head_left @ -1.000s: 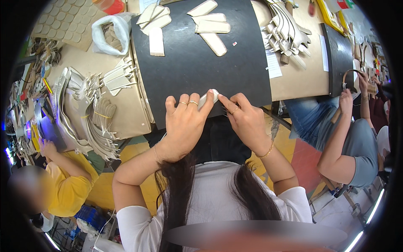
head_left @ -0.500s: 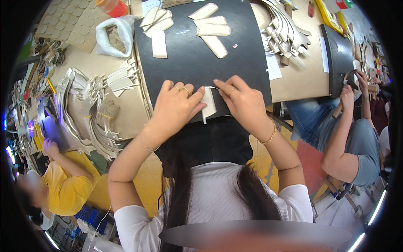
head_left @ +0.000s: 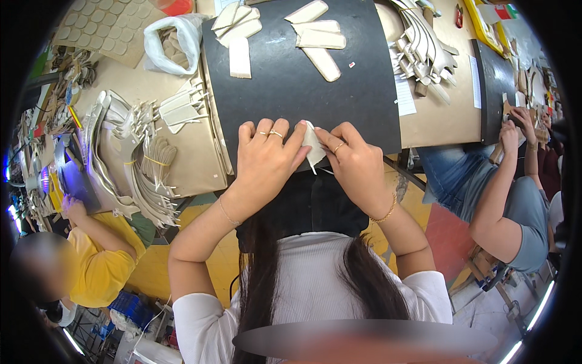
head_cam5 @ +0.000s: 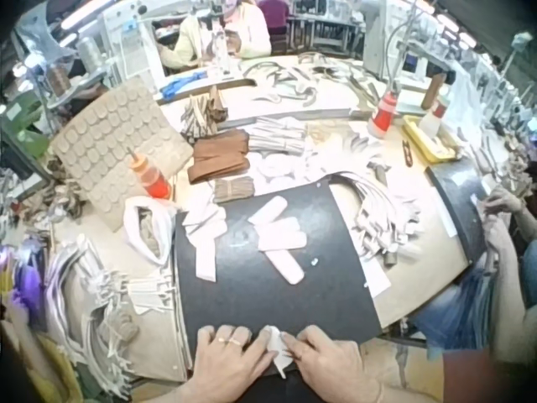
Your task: The person repeatedly picks up small white rectangular pieces and white cables from a table, inserts the cable into the piece, and places the assembled unit aside. The process is repeated continuously with multiple identical units.
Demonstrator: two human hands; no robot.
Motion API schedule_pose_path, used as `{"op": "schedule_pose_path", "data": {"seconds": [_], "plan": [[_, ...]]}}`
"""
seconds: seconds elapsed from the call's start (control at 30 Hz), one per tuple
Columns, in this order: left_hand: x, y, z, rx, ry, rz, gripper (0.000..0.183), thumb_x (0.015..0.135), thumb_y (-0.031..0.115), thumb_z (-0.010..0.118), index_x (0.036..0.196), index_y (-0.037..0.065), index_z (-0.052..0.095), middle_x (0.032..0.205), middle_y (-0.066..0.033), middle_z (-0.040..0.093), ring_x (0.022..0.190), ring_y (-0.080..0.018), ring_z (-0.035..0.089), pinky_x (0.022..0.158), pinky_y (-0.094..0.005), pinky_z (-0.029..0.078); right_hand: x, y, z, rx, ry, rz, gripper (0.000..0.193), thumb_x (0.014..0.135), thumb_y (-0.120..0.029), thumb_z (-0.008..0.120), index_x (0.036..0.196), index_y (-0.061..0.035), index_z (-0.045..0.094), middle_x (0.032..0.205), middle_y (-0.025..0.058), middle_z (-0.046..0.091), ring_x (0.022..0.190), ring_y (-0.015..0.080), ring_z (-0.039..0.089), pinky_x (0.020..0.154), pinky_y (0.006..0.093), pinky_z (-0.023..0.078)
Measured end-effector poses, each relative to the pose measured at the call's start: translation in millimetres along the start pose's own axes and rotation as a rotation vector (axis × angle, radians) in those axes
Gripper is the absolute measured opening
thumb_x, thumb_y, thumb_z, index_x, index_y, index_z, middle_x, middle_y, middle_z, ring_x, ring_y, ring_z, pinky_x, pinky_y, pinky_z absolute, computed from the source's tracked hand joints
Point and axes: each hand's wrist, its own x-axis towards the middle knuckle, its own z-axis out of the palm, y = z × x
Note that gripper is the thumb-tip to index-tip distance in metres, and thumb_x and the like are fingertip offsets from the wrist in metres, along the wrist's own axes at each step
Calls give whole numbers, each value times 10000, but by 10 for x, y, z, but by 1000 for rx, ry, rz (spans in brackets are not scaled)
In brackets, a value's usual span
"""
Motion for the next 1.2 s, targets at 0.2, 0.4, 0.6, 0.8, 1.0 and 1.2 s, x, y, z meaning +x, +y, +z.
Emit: {"op": "schedule_pose_path", "data": {"seconds": [0.2, 0.4, 0.6, 0.8, 1.0, 1.2], "plan": [[45, 60, -61, 46, -56, -5, 408, 846, 278, 789, 1205, 110, 695, 1011, -41, 571, 989, -227, 549, 873, -431, 376, -82, -16, 73, -74, 24, -60, 360, 840, -46, 697, 1195, -73, 748, 890, 22, 581, 545, 169, 607, 510, 298, 505], [66, 70, -75, 71, -94, 5, 420, 845, 273, 784, 1218, 106, 685, 1034, -43, 580, 1031, -231, 550, 904, -445, 369, -98, -32, 84, -90, 14, -63, 378, 839, -47, 690, 1214, -48, 730, 899, 25, 571, 570, 161, 618, 514, 295, 505], [30, 35, -20, 37, -88, 7, 439, 832, 274, 795, 1227, 118, 684, 1045, -37, 583, 1052, -230, 553, 909, -452, 362, -88, -52, 71, -99, -6, -66, 377, 842, -56, 686, 1216, -25, 720, 893, 32, 552, 588, 152, 630, 512, 293, 503], [-24, -118, 29, -5, -9, 11, 476, 823, 318, 807, 1275, 214, 699, 1061, -32, 585, 1060, -227, 549, 901, -452, 348, -9, -66, 80, -109, -28, -102, 387, 829, -69, 690, 1212, -22, 717, 904, 39, 551, 591, 143, 636, 512, 287, 498], [-54, -191, -1, 20, 21, -87, 434, 822, 337, 820, 1237, 242, 737, 1074, -32, 582, 1058, -230, 543, 897, -430, 341, 68, 7, 79, -104, -40, -187, 369, 820, -88, 695, 1185, -42, 728, 910, 26, 566, 603, 136, 645, 539, 288, 505], [-47, -178, -16, 21, 19, -97, 427, 826, 357, 818, 1231, 244, 744, 1075, -32, 579, 1064, -231, 531, 900, -441, 330, -119, 40, -44, -120, -82, -176, 353, 820, -84, 695, 1168, -68, 749, 912, 10, 589, 596, 131, 634, 543, 281, 504]]}}
